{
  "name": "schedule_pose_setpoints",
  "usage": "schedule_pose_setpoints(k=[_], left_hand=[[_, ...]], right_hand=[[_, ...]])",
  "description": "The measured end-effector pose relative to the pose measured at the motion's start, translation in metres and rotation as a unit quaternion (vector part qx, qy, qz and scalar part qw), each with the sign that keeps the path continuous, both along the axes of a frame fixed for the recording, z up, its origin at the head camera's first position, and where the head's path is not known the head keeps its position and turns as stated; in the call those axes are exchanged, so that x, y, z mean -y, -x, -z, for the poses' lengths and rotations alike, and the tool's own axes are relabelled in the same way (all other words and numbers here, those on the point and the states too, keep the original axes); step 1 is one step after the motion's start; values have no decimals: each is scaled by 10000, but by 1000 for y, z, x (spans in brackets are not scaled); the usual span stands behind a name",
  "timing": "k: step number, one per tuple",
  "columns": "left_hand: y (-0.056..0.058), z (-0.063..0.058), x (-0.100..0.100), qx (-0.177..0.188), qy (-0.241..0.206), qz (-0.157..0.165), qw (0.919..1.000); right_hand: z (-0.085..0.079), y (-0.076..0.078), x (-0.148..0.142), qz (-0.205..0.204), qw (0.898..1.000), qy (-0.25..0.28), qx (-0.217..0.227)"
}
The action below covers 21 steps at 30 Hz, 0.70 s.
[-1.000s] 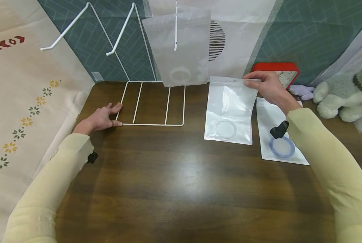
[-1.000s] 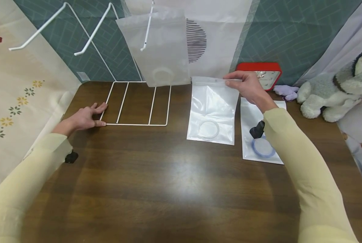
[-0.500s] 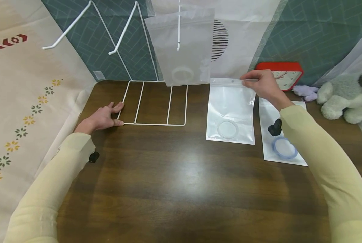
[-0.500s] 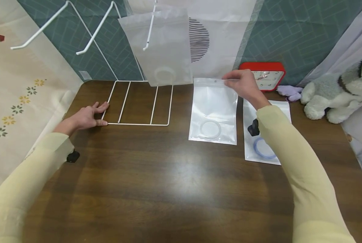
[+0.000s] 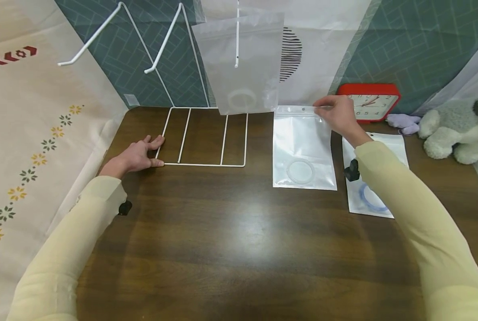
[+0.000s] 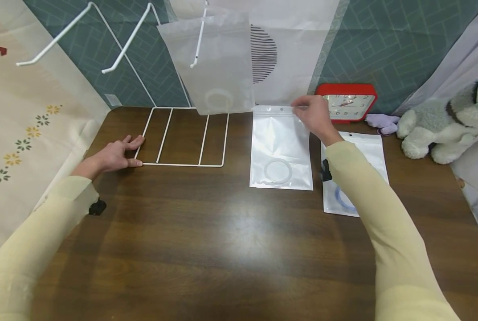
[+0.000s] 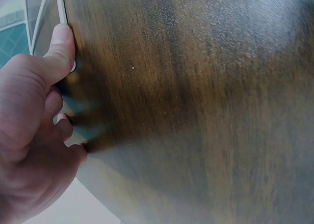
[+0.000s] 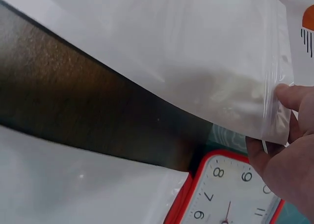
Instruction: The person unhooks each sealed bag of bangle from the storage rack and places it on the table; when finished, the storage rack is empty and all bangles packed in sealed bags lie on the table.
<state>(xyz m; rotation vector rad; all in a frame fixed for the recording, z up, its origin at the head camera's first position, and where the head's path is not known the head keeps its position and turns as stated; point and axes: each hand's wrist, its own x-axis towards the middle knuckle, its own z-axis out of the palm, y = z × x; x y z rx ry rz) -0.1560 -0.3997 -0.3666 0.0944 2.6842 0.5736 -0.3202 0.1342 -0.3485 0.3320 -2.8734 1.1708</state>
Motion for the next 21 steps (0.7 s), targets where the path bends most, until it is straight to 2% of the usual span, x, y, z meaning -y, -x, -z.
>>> schedule_pose_setpoints(k=[12, 21], left_hand=[[0, -1, -2, 46, 23, -21, 10000], [-1, -1, -2, 22, 39, -16, 10000]], right_hand=[[2, 2, 6, 245, 9993, -33, 281], [2, 0, 11, 151, 9990, -223, 364]])
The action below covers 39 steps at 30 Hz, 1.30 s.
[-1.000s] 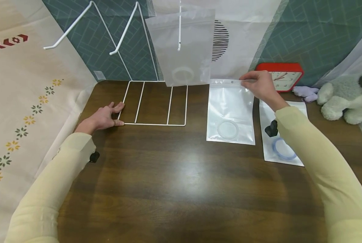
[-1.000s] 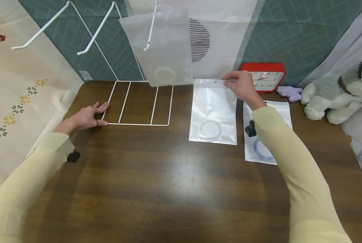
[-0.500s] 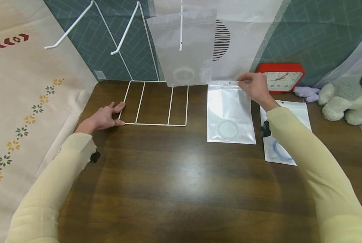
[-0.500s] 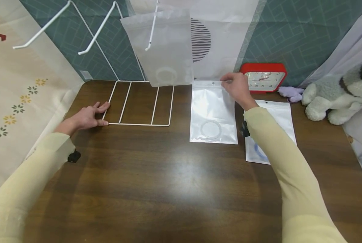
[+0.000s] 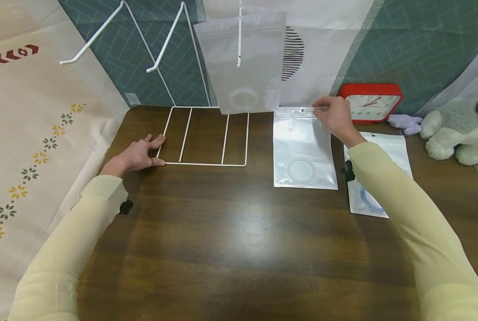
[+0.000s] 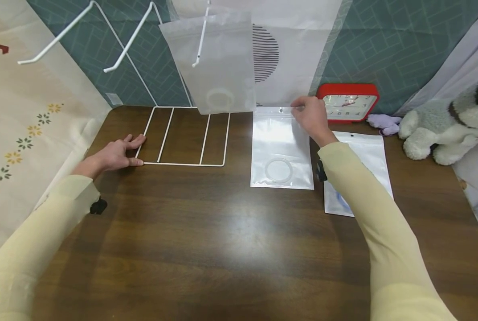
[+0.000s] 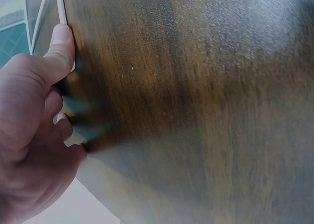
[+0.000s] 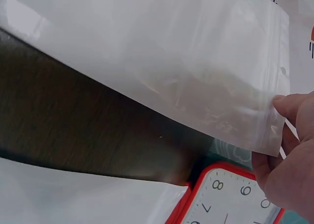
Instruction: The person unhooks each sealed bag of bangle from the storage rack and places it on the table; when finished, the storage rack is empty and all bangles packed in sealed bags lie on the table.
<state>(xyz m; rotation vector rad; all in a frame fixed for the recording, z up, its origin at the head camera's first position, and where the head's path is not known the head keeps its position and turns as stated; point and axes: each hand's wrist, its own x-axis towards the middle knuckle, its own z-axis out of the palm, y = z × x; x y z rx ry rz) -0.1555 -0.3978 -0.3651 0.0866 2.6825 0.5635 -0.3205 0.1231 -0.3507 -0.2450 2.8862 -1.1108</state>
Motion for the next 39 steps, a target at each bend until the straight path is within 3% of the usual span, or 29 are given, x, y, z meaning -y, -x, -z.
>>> schedule_pose_setpoints(k=[7, 13, 17, 23, 30, 34, 39], left_hand=[[0, 1, 1, 23, -25, -28, 10000], [0, 1, 2, 5, -23, 7, 10000], [0, 0, 1, 3, -37, 20, 10000], [0, 1, 2, 28, -51, 68, 10000], [-2, 2, 4, 9, -61, 71, 10000], [-2, 2, 3, 32, -82, 40, 10000], [-2, 1, 2, 9, -99, 34, 9999]], right_hand=[[-1, -2, 0, -52, 9991, -367, -186], [-7, -8, -1, -402, 9838, -1171, -1300], [-18, -12, -2, -445, 9761, -1199, -1756], [-35, -21, -5, -424, 9831, -674, -1651], [-53, -28, 8, -918, 9826, 6, -1613], [-72, -33, 21, -1057, 9850, 557, -1243], [-99, -35, 40, -1236, 9752, 1487, -1080]])
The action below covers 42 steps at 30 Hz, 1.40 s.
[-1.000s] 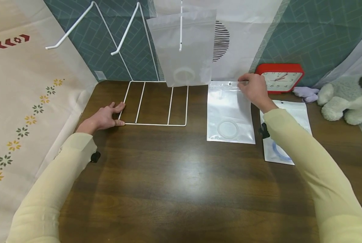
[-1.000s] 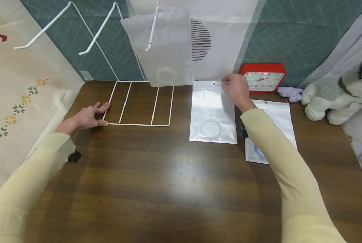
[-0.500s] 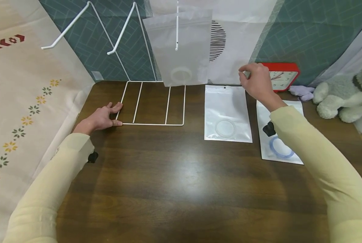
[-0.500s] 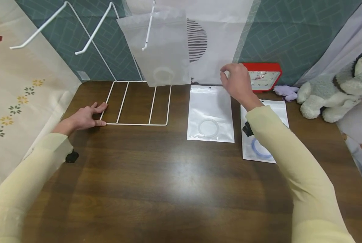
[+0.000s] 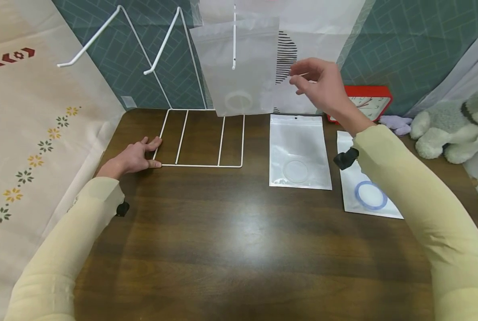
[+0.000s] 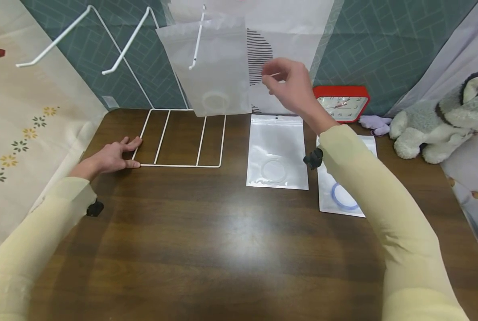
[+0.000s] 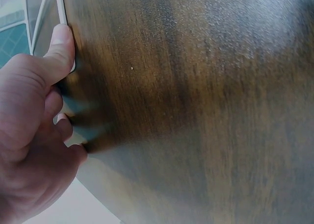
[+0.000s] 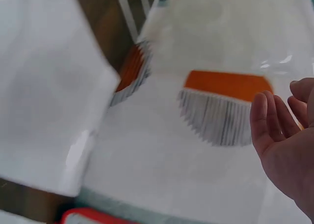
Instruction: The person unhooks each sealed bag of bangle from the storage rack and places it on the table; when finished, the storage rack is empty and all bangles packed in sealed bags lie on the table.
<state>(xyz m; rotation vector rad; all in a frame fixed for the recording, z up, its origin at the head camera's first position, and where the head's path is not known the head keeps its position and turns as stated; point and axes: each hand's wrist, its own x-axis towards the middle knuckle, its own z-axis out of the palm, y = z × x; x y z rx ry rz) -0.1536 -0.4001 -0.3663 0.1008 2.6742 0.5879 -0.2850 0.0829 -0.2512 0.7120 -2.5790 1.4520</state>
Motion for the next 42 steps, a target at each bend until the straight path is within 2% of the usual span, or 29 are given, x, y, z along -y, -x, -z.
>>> schedule_pose_setpoints(k=[3, 6, 10, 14, 22, 28, 42], left_hand=[[1, 0, 0, -8, 10, 2, 10000], [1, 0, 0, -7, 15, 11, 10000], [2, 2, 0, -2, -4, 21, 10000], [3, 4, 0, -49, 5, 28, 10000], [3, 3, -1, -83, 3, 20, 10000], [4, 3, -2, -37, 15, -11, 10000], [2, 3, -2, -81, 37, -31, 10000]], right_hand=[[-15, 2, 11, -108, 9992, 378, -96], [-29, 4, 21, -48, 9979, 591, -267], [-42, 7, 31, 124, 9961, 720, -487], [-50, 8, 38, 172, 9957, 780, -472], [-55, 10, 43, 173, 9959, 819, -352], [-55, 11, 44, 264, 9955, 769, -480], [-57, 13, 58, -38, 9960, 839, -311]])
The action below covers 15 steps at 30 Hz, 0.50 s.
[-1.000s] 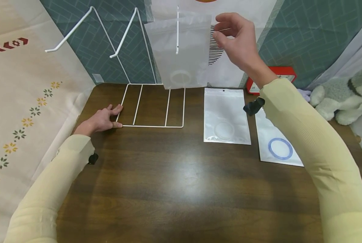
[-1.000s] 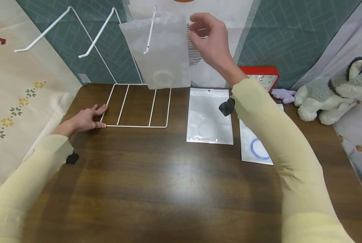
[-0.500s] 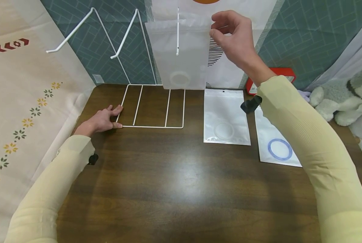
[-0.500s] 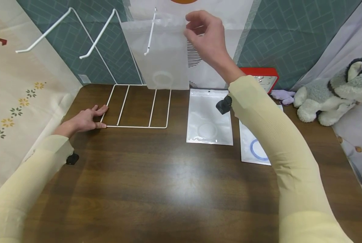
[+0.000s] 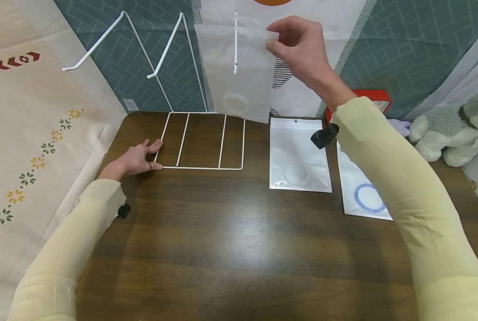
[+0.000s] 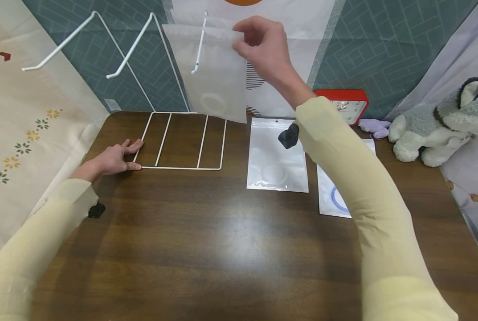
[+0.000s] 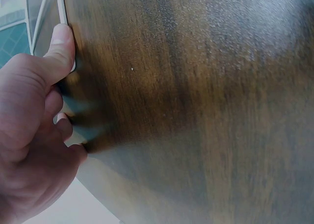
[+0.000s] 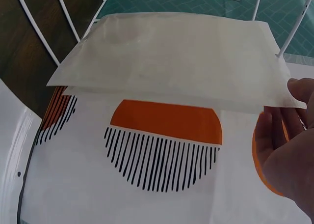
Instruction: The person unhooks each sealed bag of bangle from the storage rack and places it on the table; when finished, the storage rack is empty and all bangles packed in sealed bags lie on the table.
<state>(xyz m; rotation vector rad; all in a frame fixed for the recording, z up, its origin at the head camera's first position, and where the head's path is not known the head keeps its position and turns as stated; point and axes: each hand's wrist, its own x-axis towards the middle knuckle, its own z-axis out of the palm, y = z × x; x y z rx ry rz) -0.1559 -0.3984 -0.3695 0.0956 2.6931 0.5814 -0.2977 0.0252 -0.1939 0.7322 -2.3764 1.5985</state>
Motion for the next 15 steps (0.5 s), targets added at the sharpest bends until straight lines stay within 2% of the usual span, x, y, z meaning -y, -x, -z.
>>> schedule_pose_setpoints(k=[6, 15], left_hand=[[0, 0, -1, 28, -25, -29, 10000], [3, 1, -3, 6, -20, -39, 10000]], right_hand=[[-2, 2, 10, -253, 9990, 87, 356], [-5, 6, 20, -305, 9955, 410, 800]])
